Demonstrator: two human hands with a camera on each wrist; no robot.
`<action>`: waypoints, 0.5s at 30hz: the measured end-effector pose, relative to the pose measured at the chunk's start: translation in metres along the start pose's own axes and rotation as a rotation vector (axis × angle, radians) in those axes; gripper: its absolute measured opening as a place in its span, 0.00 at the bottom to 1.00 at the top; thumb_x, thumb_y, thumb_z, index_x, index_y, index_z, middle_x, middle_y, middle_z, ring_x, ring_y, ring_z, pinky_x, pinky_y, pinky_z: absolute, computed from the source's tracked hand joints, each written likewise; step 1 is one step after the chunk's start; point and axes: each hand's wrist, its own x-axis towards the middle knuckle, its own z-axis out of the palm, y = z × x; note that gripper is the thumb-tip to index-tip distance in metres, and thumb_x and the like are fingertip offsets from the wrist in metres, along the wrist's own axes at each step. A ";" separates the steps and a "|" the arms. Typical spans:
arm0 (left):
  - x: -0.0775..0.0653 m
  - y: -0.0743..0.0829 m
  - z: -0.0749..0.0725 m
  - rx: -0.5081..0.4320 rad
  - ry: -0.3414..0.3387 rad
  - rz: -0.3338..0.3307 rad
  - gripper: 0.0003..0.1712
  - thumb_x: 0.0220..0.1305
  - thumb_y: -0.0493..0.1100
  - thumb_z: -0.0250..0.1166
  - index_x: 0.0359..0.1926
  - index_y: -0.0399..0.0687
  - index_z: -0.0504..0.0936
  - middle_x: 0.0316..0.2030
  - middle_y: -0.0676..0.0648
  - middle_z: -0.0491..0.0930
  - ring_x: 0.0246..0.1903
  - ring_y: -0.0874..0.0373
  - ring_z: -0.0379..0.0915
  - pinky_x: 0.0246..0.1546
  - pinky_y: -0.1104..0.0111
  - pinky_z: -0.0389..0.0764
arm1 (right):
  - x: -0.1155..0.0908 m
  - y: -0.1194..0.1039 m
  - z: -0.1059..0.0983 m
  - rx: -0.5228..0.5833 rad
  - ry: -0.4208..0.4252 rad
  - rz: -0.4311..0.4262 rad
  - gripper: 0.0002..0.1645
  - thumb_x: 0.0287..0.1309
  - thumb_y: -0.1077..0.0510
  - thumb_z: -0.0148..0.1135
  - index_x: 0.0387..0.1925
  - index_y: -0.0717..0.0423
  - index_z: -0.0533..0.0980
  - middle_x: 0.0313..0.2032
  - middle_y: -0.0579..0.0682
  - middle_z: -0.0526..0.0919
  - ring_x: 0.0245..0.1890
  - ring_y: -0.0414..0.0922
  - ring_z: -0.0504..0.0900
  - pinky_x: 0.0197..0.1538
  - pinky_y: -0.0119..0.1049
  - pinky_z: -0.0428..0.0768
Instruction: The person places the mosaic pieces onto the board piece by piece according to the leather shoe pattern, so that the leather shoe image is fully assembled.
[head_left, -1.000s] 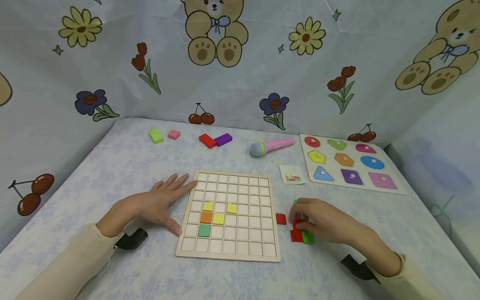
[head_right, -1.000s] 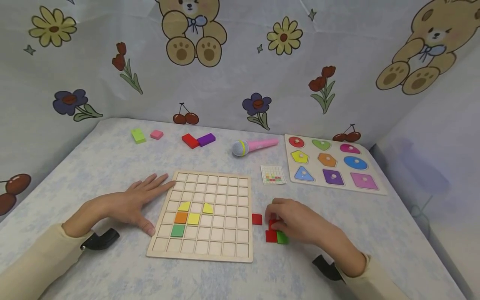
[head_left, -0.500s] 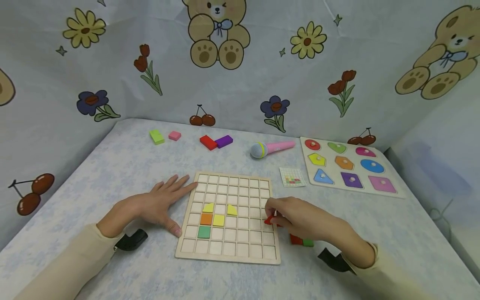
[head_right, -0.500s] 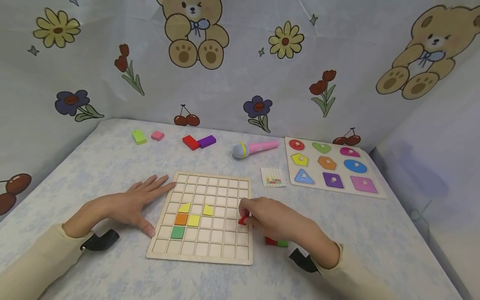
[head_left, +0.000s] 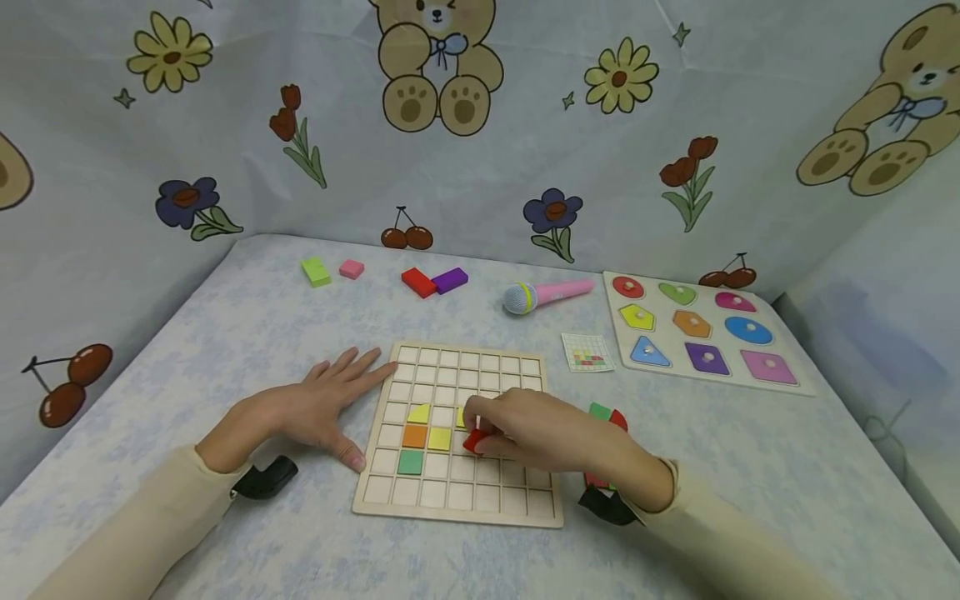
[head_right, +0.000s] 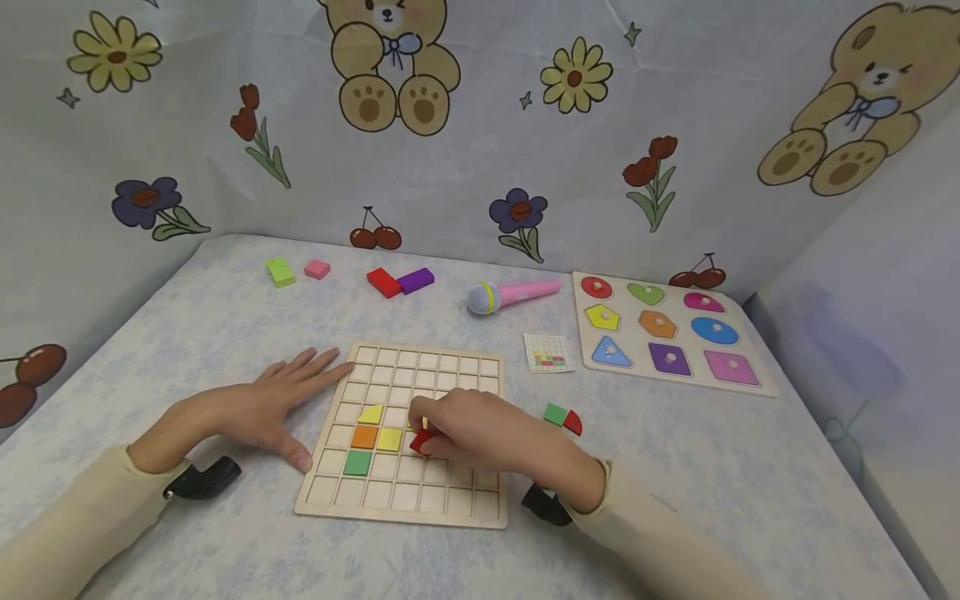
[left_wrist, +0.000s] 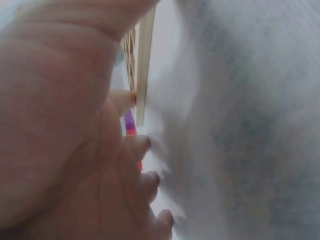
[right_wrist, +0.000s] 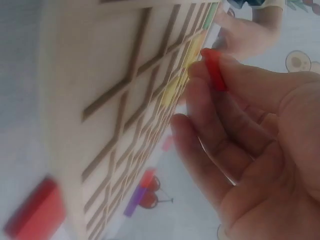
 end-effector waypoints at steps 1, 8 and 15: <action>0.000 0.000 0.000 0.000 0.001 0.000 0.75 0.41 0.69 0.79 0.80 0.50 0.45 0.79 0.35 0.34 0.76 0.29 0.22 0.68 0.30 0.32 | 0.004 -0.001 0.001 -0.003 0.000 -0.013 0.08 0.66 0.53 0.65 0.43 0.47 0.75 0.26 0.35 0.78 0.25 0.33 0.70 0.32 0.26 0.72; 0.000 0.000 0.000 0.011 0.004 0.004 0.74 0.42 0.69 0.78 0.80 0.49 0.45 0.79 0.34 0.34 0.76 0.29 0.23 0.67 0.29 0.32 | 0.025 -0.014 0.006 0.005 -0.036 -0.086 0.08 0.66 0.58 0.66 0.46 0.48 0.79 0.35 0.39 0.86 0.31 0.31 0.77 0.38 0.23 0.76; 0.000 -0.001 0.000 0.014 0.004 0.008 0.74 0.42 0.69 0.78 0.80 0.49 0.45 0.79 0.34 0.34 0.76 0.29 0.23 0.67 0.29 0.33 | 0.033 -0.021 0.010 -0.014 -0.018 -0.083 0.06 0.65 0.59 0.66 0.42 0.50 0.78 0.35 0.41 0.87 0.32 0.29 0.79 0.41 0.23 0.78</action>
